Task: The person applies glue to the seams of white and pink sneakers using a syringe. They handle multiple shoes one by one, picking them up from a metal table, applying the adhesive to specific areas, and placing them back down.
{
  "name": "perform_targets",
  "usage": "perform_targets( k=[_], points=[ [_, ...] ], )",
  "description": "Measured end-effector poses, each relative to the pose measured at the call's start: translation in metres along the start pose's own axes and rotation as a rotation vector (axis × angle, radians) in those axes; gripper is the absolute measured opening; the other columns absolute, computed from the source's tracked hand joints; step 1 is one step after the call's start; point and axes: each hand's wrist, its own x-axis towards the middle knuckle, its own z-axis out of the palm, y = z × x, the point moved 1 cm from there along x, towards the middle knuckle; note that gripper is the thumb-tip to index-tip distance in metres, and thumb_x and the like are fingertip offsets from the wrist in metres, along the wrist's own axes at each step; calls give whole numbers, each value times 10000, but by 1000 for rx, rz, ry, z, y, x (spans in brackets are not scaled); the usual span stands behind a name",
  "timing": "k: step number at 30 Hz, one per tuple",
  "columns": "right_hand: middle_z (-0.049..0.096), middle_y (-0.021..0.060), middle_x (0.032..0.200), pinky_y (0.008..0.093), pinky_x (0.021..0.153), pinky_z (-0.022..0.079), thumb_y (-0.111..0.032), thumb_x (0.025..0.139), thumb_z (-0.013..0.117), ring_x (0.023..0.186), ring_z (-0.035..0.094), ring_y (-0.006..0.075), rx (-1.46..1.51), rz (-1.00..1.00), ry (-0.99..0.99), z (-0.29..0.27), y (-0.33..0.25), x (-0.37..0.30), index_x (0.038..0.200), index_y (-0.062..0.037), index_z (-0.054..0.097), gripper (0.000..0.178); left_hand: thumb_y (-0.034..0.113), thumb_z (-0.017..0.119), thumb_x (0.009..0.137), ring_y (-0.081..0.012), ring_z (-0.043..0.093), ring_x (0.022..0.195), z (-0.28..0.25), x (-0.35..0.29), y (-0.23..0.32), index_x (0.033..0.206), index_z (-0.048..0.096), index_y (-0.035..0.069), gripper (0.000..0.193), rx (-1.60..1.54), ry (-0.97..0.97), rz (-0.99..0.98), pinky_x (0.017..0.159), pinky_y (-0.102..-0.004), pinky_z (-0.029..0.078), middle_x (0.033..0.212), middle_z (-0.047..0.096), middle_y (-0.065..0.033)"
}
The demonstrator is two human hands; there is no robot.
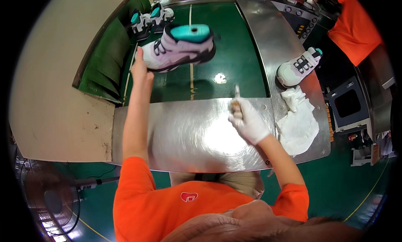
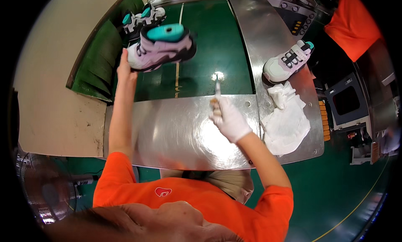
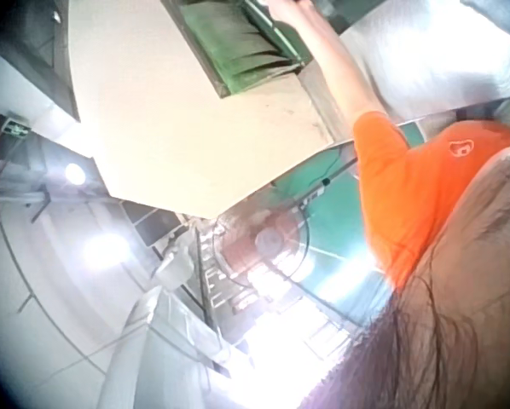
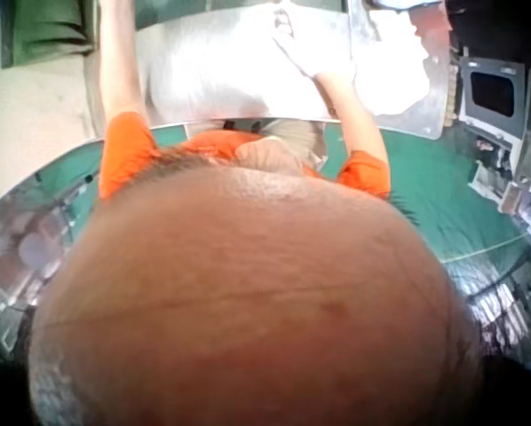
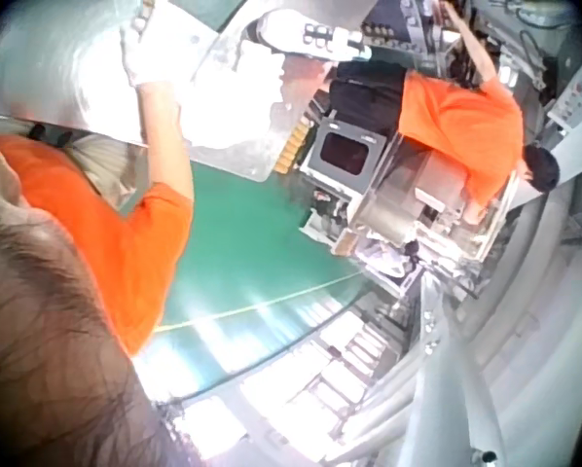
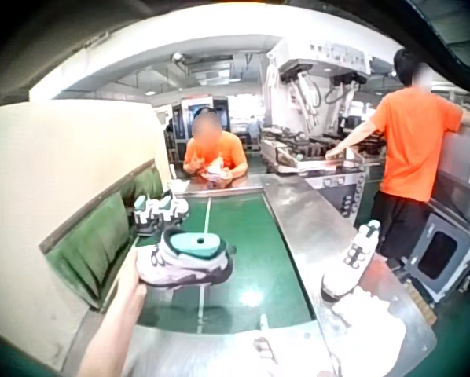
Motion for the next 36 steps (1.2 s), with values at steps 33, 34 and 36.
perform_targets(
  k=[33,34,36],
  points=[
    [528,58,808,256,633,433,19,672,746,622,468,158,-245,358,1134,14,71,-151,1184,-3,494,570,500,453,959,-413,400,1296,214,67,-288,1409,290,23,676,-268,-680,-616,1025,-602,378,1431,339,-230],
    [530,59,809,258,633,435,17,672,747,622,471,160,-249,356,1126,13,72,-150,1183,-3,495,570,500,456,958,-409,404,1294,215,65,-286,1406,297,23,674,-268,-679,-605,1025,-597,380,1426,347,-228],
    [533,61,810,261,634,437,13,672,749,624,476,164,-254,353,1117,12,72,-149,1181,-4,498,569,466,500,951,-398,437,1270,215,62,-285,1400,312,23,658,-251,-693,-600,1025,-581,387,1411,374,-215]
  ],
)
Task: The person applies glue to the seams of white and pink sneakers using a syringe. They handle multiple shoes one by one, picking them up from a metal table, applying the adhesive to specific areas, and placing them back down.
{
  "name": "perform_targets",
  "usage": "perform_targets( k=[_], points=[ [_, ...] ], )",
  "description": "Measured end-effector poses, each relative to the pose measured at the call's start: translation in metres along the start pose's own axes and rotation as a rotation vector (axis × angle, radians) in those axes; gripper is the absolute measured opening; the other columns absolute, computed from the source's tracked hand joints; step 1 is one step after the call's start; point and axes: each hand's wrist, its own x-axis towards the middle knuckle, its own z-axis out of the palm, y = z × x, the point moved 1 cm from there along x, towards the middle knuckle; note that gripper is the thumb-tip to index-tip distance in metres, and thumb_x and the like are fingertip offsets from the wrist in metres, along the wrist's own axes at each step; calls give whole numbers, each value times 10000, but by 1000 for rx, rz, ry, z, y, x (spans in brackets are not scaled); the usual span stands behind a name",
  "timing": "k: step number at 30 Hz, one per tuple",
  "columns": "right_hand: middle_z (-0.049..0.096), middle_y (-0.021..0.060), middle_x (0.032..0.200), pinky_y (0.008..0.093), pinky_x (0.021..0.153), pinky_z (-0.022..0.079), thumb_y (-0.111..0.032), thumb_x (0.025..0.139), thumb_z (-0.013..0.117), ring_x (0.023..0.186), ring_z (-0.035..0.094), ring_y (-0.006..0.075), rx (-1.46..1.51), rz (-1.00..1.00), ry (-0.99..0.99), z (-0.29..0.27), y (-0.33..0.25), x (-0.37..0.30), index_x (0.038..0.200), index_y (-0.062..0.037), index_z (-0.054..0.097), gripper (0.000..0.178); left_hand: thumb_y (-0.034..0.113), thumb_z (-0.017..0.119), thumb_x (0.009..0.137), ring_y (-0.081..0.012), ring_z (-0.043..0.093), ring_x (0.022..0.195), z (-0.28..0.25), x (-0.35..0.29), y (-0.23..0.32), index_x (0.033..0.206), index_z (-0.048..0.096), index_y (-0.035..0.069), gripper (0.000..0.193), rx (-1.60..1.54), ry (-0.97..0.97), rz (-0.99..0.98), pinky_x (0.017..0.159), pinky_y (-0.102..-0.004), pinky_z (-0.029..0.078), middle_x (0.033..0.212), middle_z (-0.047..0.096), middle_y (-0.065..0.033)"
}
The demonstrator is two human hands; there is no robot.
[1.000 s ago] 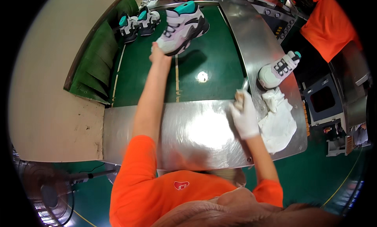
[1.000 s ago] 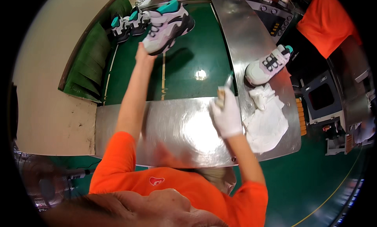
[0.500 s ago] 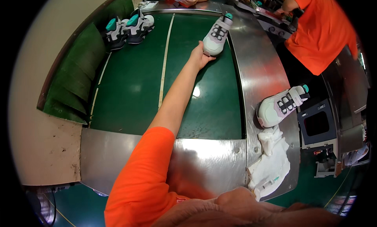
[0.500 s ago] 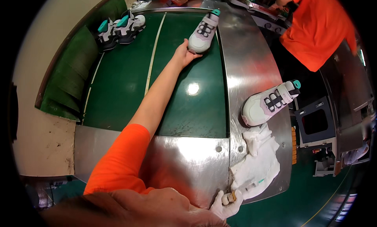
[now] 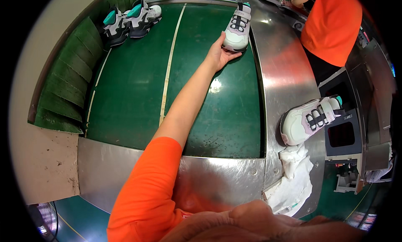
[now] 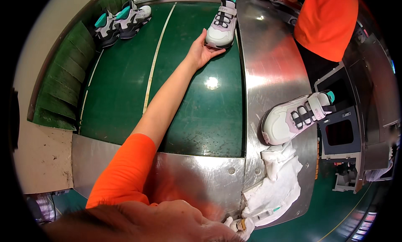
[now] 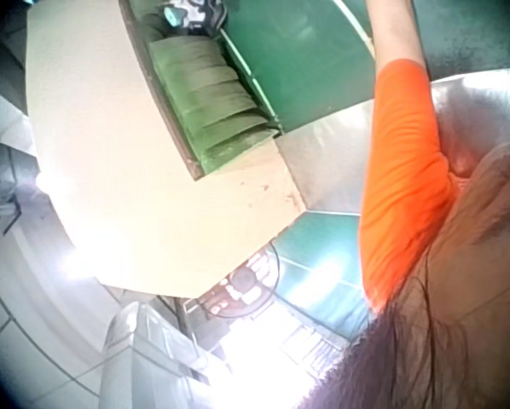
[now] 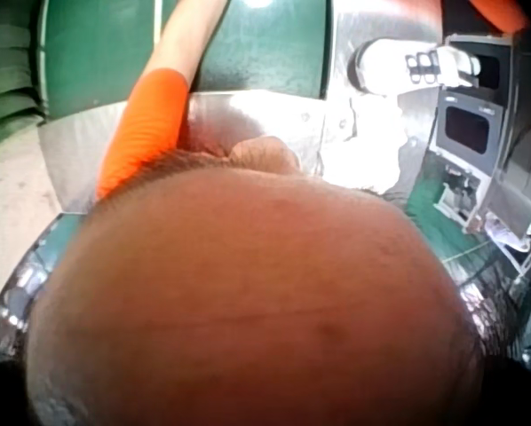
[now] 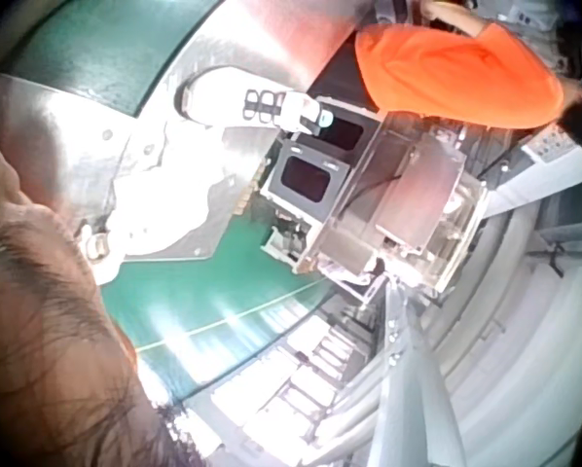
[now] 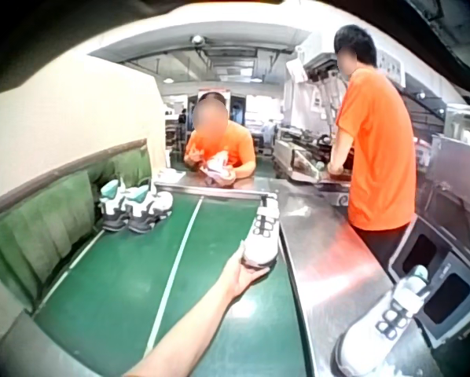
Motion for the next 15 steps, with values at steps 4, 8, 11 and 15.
perform_targets(
  k=[4,8,11,15],
  points=[
    [540,66,813,268,634,442,5,670,752,627,485,173,-7,-15,-18,1,0,3,1178,-7,502,566,276,646,901,-339,535,1167,-8,4,-2,1371,360,16,608,30,-47,-26,998,-513,443,1365,422,-197],
    [547,70,816,275,635,447,-3,669,756,631,495,182,-14,-24,-27,0,1,5,1175,-9,506,564,91,715,823,-268,575,1077,1,-2,-14,1442,159,-20,840,471,-2,163,872,-389,538,1277,480,-198],
    [552,74,818,280,635,450,-9,668,758,633,502,188,-13,-36,-40,0,1,7,1172,-11,509,563,98,704,836,-243,622,979,0,2,-19,1451,-120,-16,1034,627,125,328,730,-309,585,1109,578,-182],
    [559,78,821,287,636,455,-17,667,762,636,512,197,-16,-42,-42,0,2,9,1169,-13,513,560,170,665,880,-261,679,774,2,2,-20,1449,-73,-36,955,673,81,252,634,-321,594,1032,594,-215]
  ],
)
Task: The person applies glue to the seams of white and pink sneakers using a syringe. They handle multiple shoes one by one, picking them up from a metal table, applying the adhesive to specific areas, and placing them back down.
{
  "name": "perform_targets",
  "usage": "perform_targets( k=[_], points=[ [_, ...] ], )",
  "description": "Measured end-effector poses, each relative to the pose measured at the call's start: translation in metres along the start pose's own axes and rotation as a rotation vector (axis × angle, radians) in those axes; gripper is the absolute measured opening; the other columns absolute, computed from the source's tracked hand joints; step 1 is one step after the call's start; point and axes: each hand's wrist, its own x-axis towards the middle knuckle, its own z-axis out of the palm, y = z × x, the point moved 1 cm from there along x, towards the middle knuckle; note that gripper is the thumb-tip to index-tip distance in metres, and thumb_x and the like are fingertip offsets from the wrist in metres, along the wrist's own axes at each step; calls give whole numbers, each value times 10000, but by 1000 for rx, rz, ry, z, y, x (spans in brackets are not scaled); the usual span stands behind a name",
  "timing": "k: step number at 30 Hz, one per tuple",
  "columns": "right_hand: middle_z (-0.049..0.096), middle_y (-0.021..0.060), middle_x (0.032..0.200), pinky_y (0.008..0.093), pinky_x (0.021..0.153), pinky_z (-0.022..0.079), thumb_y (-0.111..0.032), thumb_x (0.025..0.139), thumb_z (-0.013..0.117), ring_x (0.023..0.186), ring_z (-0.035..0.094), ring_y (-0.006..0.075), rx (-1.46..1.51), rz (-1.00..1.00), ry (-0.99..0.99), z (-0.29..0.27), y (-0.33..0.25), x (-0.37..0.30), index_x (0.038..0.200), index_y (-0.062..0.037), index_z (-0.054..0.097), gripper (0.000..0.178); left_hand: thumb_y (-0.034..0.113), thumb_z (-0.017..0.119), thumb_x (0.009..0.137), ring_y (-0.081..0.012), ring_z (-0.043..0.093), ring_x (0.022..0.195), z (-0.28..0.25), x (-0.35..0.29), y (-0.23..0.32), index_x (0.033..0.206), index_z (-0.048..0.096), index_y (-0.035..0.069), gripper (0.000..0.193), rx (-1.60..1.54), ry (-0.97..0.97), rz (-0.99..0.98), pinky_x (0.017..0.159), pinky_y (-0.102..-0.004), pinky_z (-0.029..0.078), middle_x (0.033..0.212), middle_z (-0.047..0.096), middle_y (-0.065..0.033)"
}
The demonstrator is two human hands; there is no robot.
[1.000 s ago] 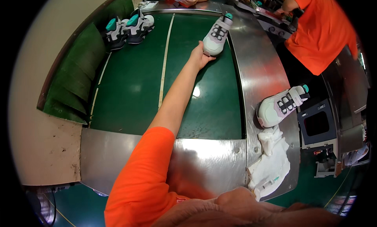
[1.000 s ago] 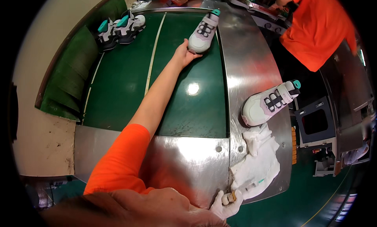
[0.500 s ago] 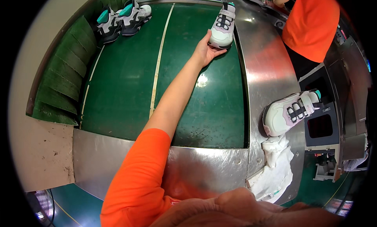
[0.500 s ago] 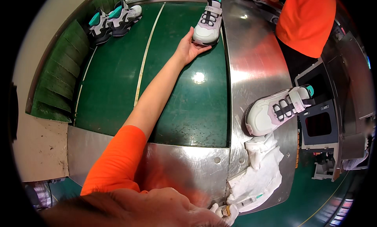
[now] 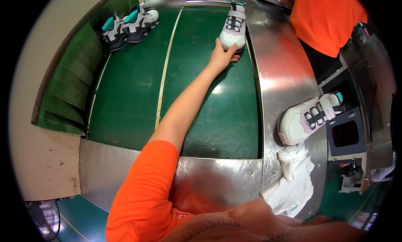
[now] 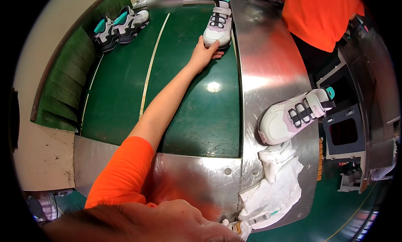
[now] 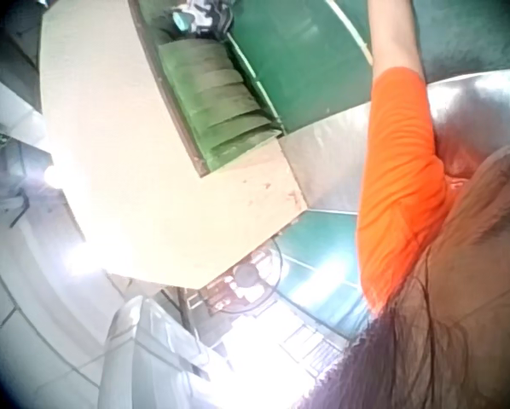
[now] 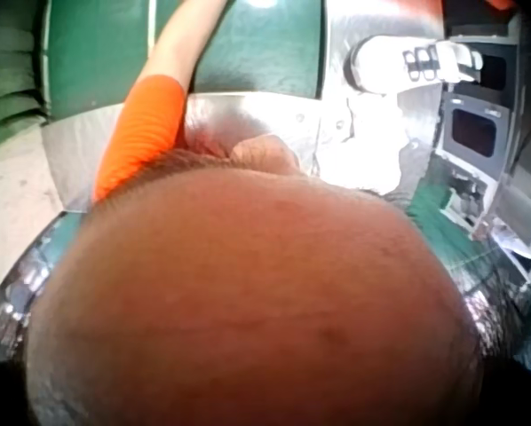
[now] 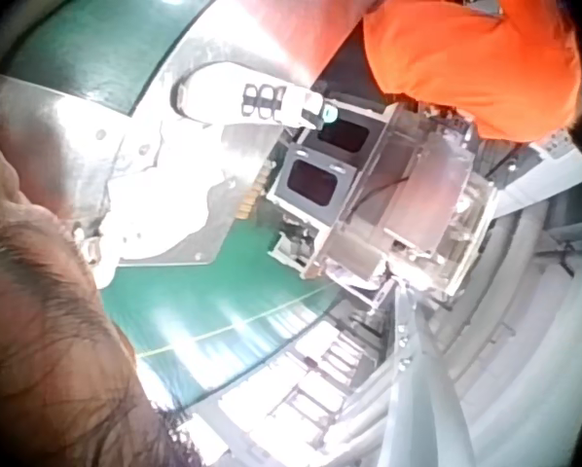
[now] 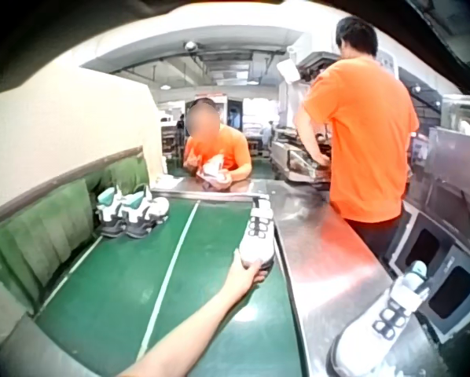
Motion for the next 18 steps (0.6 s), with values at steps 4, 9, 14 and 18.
perform_targets(
  k=[4,9,14,18],
  points=[
    [566,82,824,294,637,460,-25,666,765,639,522,205,4,-19,1,-1,1,4,1166,-15,517,558,271,664,884,-275,689,665,-16,-13,38,1450,-1,-69,938,295,-56,-228,539,-334,580,870,645,-217],
    [574,88,828,302,637,466,-35,664,769,644,534,216,7,-46,-5,-2,-7,14,1162,-18,523,556,414,658,859,-247,689,662,-2,-71,119,1424,208,-93,882,1083,-102,-104,603,-331,555,789,675,-180],
    [583,94,832,311,638,472,-45,662,773,648,546,227,-6,-77,21,-4,-9,20,1158,-21,528,554,290,621,866,-286,636,957,99,-105,141,1293,491,60,502,1259,-526,867,782,-363,517,1029,646,-144],
    [589,98,835,318,639,477,-53,661,777,651,556,236,-10,-118,-11,-1,-12,19,1155,-23,532,552,149,616,806,-212,454,1266,190,-114,151,1280,511,175,487,1304,-734,1929,983,-464,401,1304,528,-58]
  ],
)
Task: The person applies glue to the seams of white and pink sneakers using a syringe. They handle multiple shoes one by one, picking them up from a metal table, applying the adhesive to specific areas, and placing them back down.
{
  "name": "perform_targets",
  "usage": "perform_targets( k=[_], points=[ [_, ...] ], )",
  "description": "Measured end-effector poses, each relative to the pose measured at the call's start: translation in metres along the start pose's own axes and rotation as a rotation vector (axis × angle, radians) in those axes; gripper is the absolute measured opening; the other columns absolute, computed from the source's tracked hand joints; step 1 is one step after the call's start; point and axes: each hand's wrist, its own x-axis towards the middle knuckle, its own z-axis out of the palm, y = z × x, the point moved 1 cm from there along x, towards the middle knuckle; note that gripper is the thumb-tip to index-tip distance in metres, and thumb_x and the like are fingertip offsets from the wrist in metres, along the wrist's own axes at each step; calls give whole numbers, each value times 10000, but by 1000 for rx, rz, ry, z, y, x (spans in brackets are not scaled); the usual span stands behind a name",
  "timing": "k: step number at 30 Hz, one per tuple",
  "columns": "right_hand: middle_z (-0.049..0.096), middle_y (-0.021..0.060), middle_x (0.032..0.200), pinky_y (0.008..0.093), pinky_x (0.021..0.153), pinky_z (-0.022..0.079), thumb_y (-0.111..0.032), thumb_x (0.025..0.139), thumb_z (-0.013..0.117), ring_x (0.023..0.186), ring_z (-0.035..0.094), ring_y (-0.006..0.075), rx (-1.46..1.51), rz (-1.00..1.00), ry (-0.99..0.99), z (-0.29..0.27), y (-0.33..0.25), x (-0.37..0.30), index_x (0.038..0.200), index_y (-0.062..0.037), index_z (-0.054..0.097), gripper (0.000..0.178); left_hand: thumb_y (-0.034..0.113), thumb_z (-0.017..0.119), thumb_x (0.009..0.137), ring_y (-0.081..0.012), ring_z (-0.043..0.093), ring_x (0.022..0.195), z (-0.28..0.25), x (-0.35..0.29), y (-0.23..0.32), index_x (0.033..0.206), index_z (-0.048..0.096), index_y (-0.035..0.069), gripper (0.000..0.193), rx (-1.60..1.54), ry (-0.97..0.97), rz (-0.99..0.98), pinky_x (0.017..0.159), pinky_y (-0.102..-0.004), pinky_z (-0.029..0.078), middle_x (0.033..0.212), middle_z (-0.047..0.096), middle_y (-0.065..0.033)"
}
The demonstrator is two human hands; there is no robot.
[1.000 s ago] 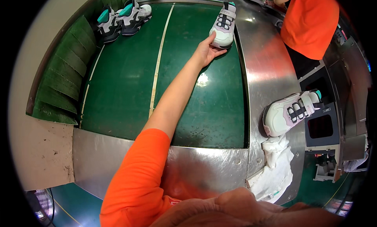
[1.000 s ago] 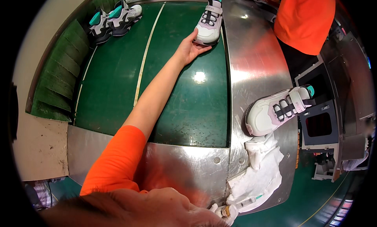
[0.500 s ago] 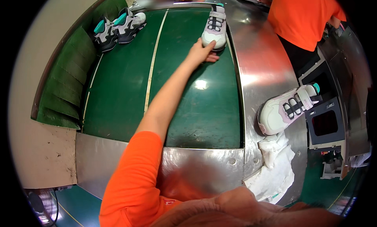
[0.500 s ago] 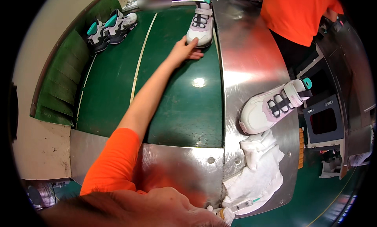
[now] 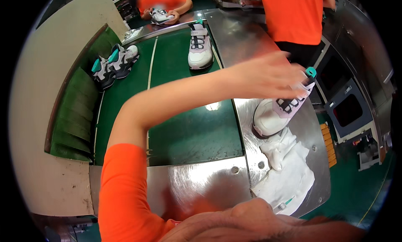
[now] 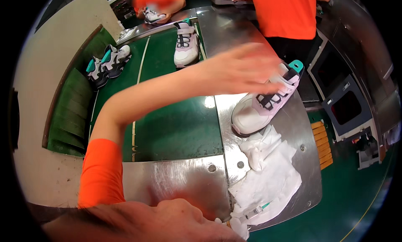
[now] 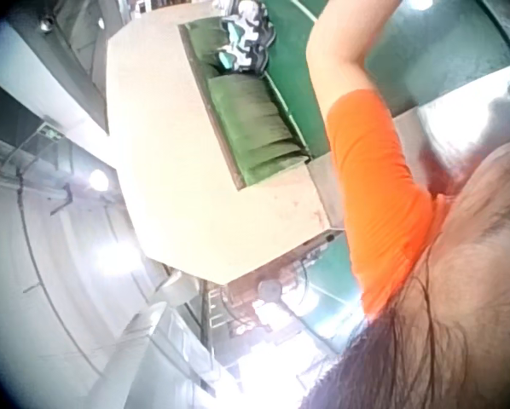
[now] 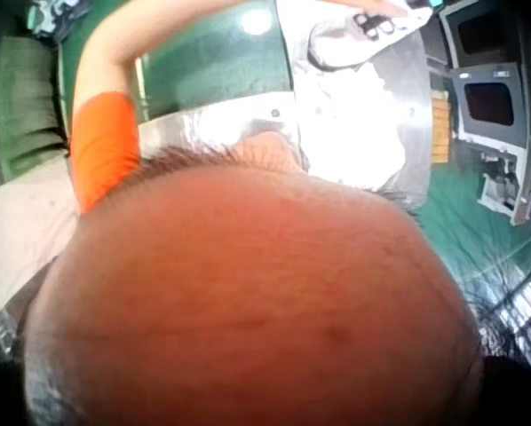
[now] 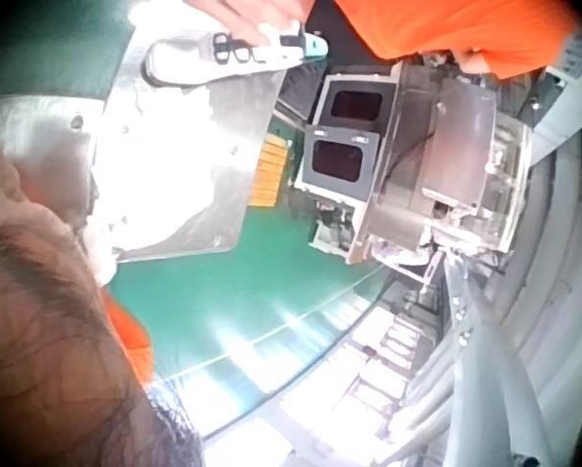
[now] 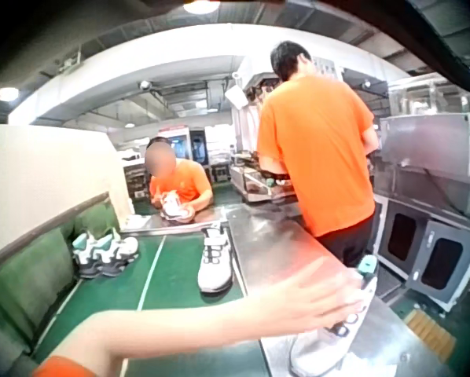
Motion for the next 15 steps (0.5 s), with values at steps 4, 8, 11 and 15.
perform_targets(
  k=[4,8,11,15],
  points=[
    [596,102,838,324,639,482,-61,660,780,654,566,244,-3,-29,4,-7,2,-3,1152,-25,536,550,178,602,809,-203,418,1278,44,73,-1,1191,548,163,386,232,14,514,1084,-594,249,1275,522,-34],
    [603,107,841,331,640,487,-69,659,783,657,576,253,-20,-107,-15,-14,-4,-3,1149,-28,540,548,234,590,794,-215,544,1031,78,66,5,1020,583,138,246,266,-18,509,947,-566,369,990,586,3],
    [608,110,843,336,641,490,-75,658,786,660,583,259,-83,-256,20,-20,-19,-3,1146,-29,543,547,218,590,772,-206,525,905,75,61,5,912,571,110,178,325,-3,425,735,-413,413,888,562,-11],
    [628,128,861,366,653,501,-111,653,794,693,607,293,-111,-216,-74,-20,-26,-15,1136,-36,562,541,223,591,755,-206,547,800,5,25,-5,862,549,82,182,367,-125,281,608,-339,427,784,549,-9]
  ],
)
